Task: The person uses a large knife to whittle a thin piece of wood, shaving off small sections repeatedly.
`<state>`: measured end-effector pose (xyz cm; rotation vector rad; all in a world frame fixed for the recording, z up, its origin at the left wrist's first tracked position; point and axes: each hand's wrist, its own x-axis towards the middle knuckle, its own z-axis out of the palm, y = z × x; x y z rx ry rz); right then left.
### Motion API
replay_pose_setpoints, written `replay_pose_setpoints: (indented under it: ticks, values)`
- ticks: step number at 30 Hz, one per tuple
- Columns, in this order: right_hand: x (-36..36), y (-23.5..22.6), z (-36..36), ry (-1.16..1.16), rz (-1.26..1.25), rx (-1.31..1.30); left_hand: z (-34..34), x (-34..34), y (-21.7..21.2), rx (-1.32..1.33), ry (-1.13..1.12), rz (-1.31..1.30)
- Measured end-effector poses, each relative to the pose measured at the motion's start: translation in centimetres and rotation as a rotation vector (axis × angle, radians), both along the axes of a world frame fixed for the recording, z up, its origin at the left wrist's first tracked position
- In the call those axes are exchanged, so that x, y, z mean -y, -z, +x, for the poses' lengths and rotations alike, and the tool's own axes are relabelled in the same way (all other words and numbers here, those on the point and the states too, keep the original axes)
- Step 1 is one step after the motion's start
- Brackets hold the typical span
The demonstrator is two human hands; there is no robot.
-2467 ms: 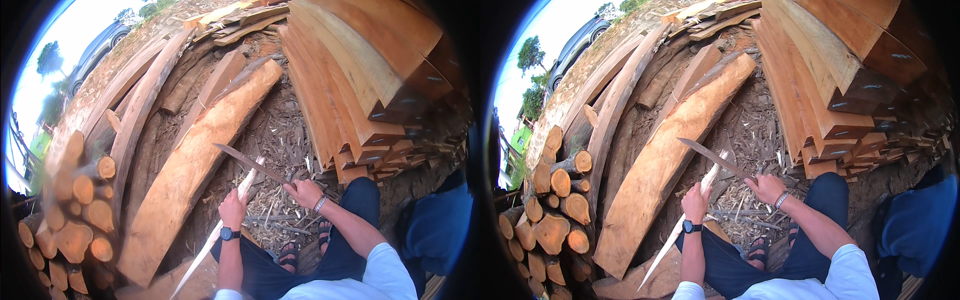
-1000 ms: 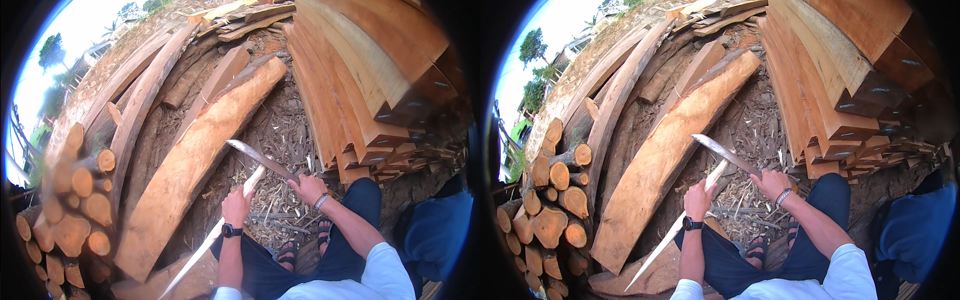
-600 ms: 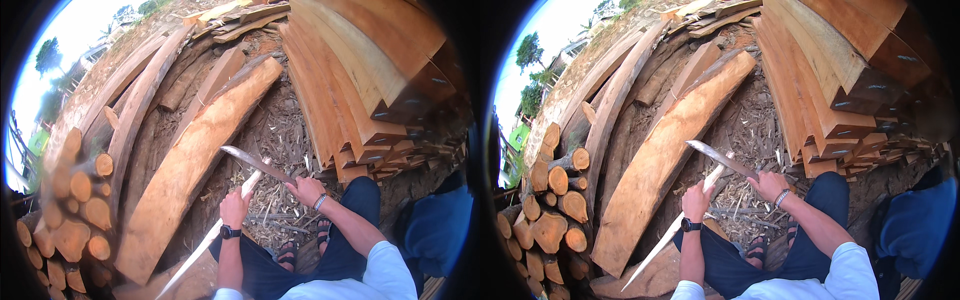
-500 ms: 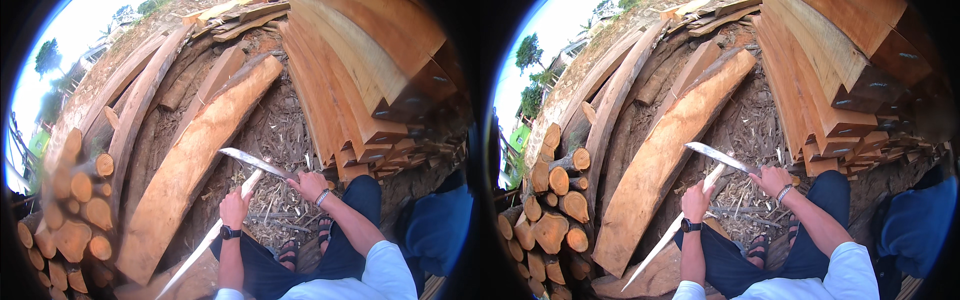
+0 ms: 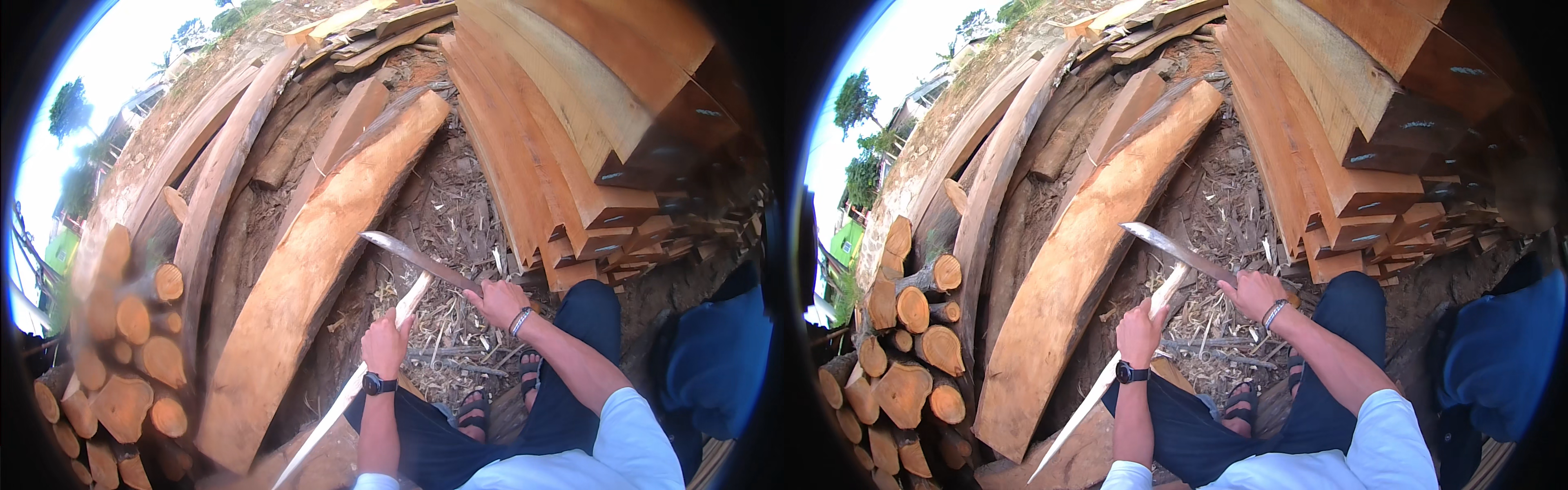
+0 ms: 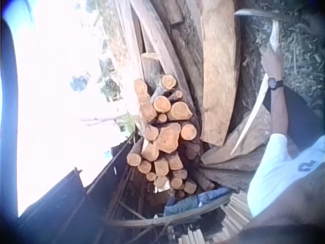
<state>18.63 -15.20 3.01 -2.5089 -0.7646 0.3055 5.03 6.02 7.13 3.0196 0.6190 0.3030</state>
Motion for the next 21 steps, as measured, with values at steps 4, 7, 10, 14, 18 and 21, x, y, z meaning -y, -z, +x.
replay_pose_setpoints:
  ticks: [4,7,10,14,18,21]
  values:
    - [-0.2,-0.8,-0.5,-0.102,-0.06,0.008,0.3,-0.4,0.2,-0.016,0.013,0.031]
    - [-0.2,-0.5,0.6,-0.035,-0.042,-0.007,0.1,-0.4,0.3,-0.009,0.02,0.026]
    - [0.0,0.4,0.6,0.021,0.007,-0.018,0.2,0.0,0.3,-0.01,0.022,0.022]
    - [-0.2,0.6,-0.6,-0.064,-0.028,0.011,0.2,0.1,0.2,-0.022,0.01,0.024]
    - [-0.2,0.3,0.8,-0.013,-0.033,0.026,-0.2,0.0,-0.5,-0.008,0.002,0.004]
    - [0.7,2.0,1.8,0.158,0.095,-0.031,0.0,0.8,-1.2,-0.013,0.01,-0.053]
